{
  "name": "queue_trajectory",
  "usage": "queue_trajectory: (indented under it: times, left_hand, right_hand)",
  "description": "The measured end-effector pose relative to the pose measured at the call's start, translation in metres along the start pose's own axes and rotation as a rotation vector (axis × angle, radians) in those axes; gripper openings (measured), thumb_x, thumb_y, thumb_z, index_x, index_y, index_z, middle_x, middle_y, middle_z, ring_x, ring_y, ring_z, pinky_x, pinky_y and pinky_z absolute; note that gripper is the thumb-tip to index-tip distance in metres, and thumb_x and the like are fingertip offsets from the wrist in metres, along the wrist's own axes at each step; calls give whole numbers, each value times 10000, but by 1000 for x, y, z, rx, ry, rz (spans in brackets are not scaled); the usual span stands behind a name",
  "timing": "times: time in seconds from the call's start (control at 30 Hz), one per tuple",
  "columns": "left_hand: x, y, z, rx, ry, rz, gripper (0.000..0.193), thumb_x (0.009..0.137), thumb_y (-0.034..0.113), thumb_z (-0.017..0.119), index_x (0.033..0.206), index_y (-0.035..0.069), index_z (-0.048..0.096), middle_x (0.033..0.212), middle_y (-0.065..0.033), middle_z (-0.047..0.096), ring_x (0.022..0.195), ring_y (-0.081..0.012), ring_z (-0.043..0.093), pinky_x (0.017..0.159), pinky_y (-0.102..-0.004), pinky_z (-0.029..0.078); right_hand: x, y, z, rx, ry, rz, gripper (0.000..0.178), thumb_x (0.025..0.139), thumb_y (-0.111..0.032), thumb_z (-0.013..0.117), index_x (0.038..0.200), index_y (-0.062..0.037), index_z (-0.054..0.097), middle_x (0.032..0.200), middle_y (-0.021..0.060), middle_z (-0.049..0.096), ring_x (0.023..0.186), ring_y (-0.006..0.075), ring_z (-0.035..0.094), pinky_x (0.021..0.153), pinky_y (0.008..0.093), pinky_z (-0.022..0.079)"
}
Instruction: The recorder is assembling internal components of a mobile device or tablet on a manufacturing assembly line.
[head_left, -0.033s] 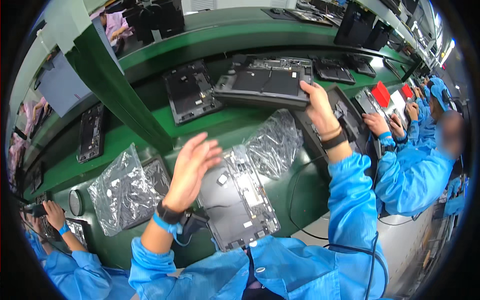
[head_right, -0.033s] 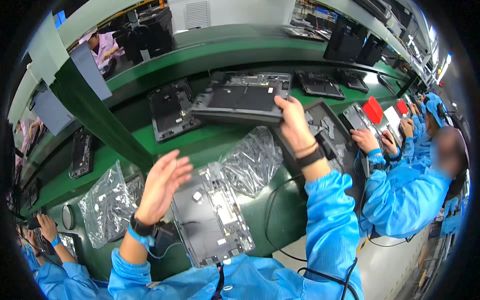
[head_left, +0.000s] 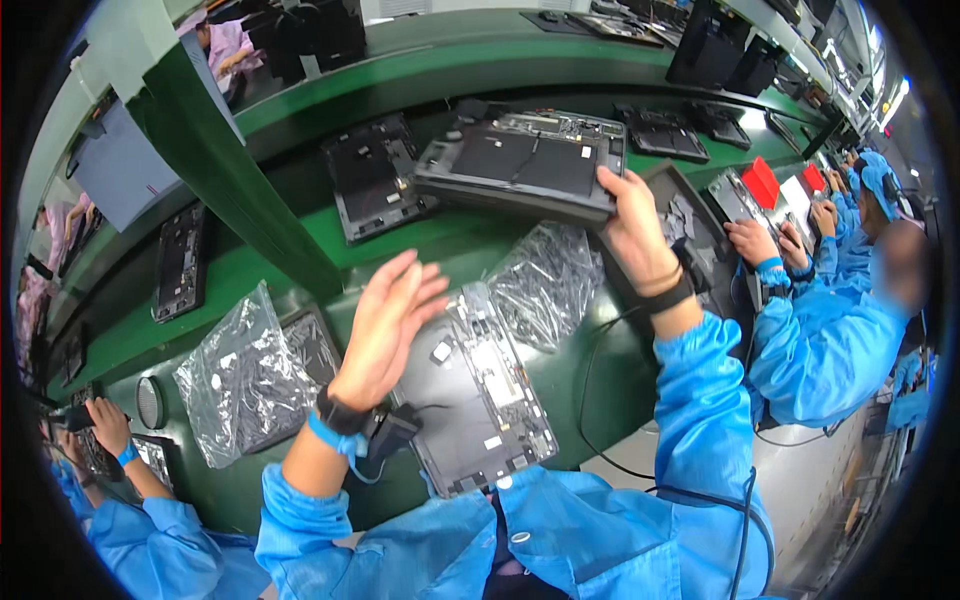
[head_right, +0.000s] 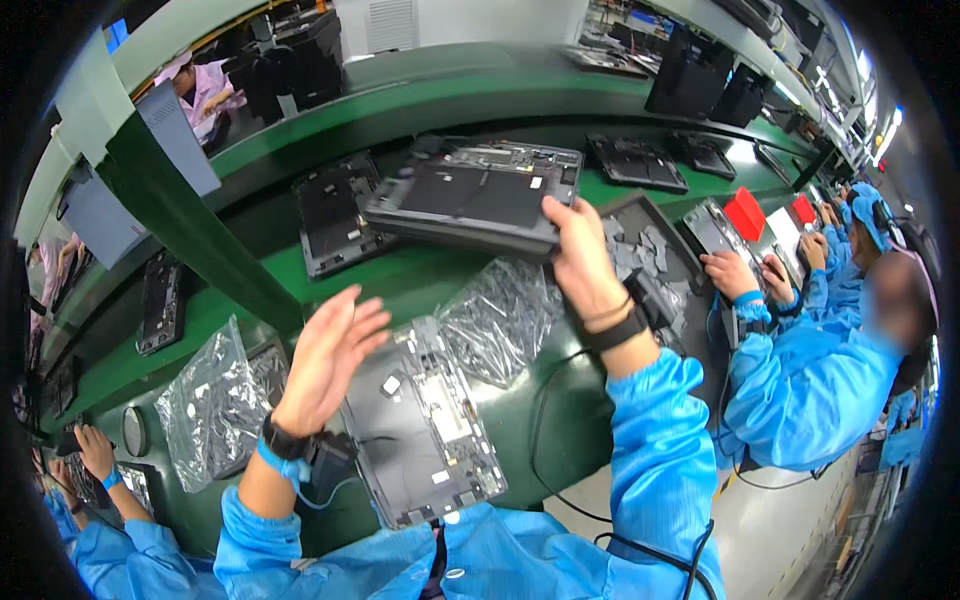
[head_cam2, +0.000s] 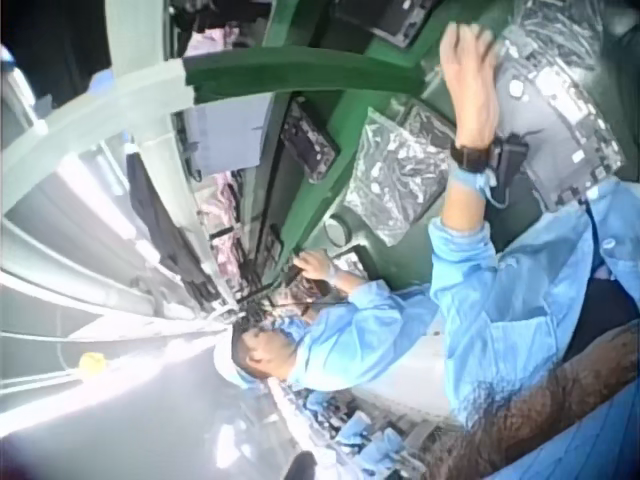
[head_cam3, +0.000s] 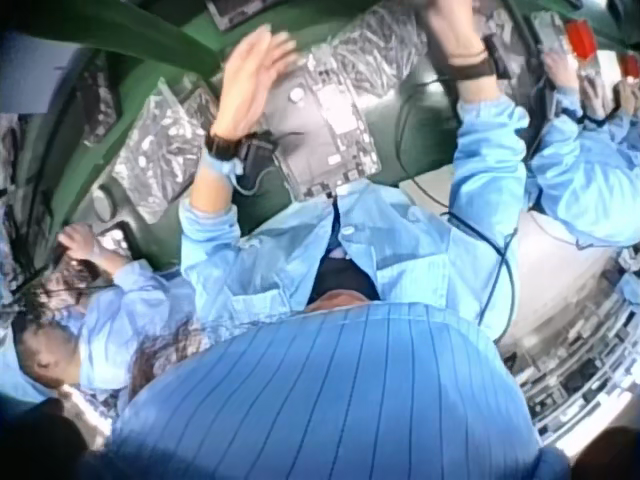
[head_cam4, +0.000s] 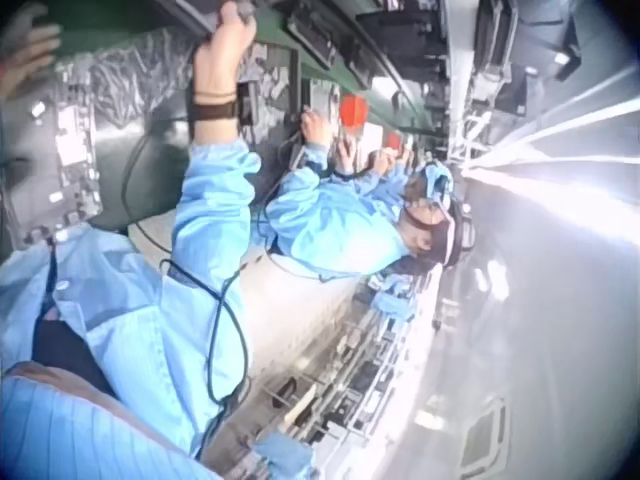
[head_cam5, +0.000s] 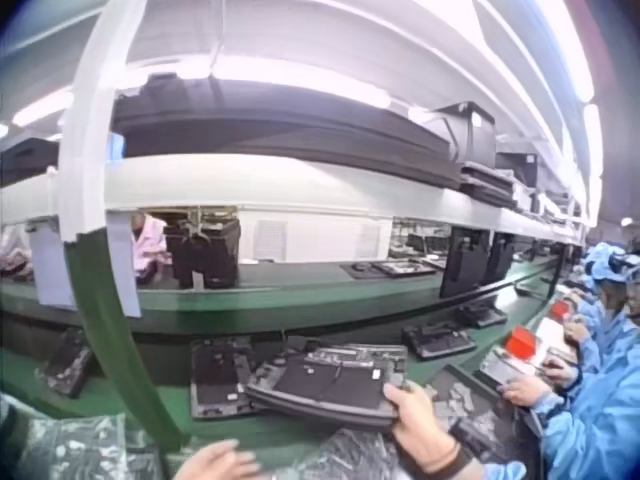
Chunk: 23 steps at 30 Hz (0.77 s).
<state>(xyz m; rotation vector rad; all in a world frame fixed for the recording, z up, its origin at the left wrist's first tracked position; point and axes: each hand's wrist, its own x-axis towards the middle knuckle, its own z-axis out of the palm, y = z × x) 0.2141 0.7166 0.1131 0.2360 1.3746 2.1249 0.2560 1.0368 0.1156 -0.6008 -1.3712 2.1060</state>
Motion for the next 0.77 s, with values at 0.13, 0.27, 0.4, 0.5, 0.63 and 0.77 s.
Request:
queue_trajectory:
  times: [0.13,0.27,0.4,0.5,0.63,0.77]
  left_hand:
    - [17,-8,33,-241,7,26,534,995,344,573,1363,-12,423,1334,-144,532,1229,-259,522,1020,-421,456]
    - [-2,-14,30,-254,244,225,452,1011,360,538,1292,7,513,1263,-90,595,1141,-210,587,988,-382,473]
    - [-36,-4,-18,-147,228,93,416,1029,310,504,1282,-20,524,1244,-117,616,1105,-219,617,958,-371,501]
    - [-67,-8,-49,-41,206,-22,403,1024,294,520,1281,-17,514,1216,-115,622,1083,-218,625,936,-364,513]
    - [-93,-34,-63,153,239,-172,413,1010,292,553,1272,-22,499,1166,-106,628,1028,-198,633,898,-346,524]
    - [-97,-42,-61,156,194,-201,455,1003,297,566,1332,-4,476,1260,-100,591,1142,-187,566,1024,-356,432]
  right_hand:
    - [-118,14,25,123,-58,-82,381,936,-85,604,1287,-6,479,1181,81,608,1061,163,588,944,335,472]
    - [-188,29,35,275,-47,39,479,989,-147,541,1421,-13,383,1246,67,576,1106,135,553,979,308,435]
    - [-151,39,-17,-28,-175,-52,299,997,-167,546,1241,1,579,1053,23,648,944,77,575,825,243,449]
    - [-124,52,-29,-719,-407,-195,120,913,-122,650,976,-44,715,893,34,665,802,88,590,700,247,460]
    - [-122,80,-24,-1218,-401,-707,53,805,-85,719,851,-61,711,782,66,618,768,234,604,682,348,485]
    - [-124,94,-17,-1224,-369,-680,43,780,-110,718,800,-80,695,815,60,611,820,279,595,738,389,496]
